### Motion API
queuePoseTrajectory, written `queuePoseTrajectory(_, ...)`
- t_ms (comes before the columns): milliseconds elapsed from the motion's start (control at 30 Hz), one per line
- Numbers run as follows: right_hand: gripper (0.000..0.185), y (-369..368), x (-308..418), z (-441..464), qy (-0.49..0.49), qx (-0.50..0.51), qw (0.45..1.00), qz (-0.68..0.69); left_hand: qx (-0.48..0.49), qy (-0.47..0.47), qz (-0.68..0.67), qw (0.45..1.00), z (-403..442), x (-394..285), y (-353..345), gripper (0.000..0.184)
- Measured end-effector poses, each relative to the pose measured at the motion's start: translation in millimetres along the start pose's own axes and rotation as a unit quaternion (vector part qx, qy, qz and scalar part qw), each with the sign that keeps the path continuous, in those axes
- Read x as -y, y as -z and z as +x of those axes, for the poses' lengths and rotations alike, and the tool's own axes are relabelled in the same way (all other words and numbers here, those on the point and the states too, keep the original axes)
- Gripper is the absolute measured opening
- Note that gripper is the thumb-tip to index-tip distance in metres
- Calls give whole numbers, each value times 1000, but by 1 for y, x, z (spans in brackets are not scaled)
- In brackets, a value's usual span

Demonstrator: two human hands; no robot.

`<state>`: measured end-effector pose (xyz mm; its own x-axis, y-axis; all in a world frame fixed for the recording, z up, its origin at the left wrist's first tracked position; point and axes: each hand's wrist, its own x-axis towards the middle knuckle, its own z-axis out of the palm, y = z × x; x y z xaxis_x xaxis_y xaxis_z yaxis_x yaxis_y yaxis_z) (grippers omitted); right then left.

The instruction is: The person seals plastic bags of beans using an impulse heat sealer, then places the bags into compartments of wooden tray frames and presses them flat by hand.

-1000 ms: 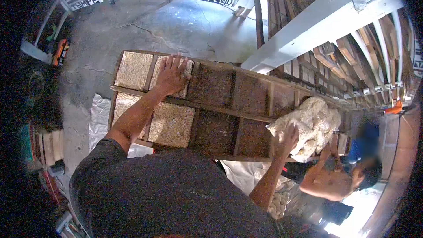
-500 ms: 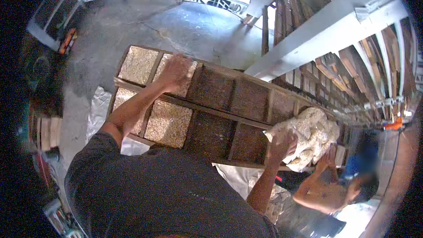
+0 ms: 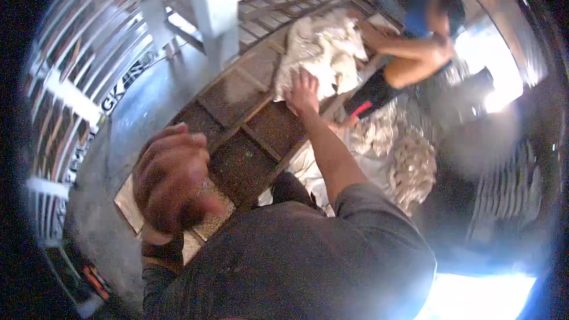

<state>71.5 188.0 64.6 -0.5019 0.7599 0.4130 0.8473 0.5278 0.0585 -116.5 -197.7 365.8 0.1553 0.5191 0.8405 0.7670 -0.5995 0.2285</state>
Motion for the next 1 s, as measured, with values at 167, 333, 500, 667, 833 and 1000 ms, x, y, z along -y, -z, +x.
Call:
queuePoseTrajectory(167,68,28,9,-3,-7,-27,997,73,2,-191,-46,980,75,-55,-22,46)
queuePoseTrajectory(333,67,0,-14,11,18,60,994,88,59,-219,-8,974,91,-67,-38,49)
queuePoseTrajectory(500,56,27,-8,-1,23,-49,994,92,71,-159,83,981,92,-59,-41,55)
queuePoseTrajectory(667,26,67,-13,28,125,-112,930,326,88,-27,186,978,86,-32,-18,62)
queuePoseTrajectory(833,26,171,50,22,72,202,756,618,143,483,118,856,-37,17,-84,121)
queuePoseTrajectory(1000,39,177,136,-30,168,389,515,745,-180,438,-59,879,-130,21,-111,113)
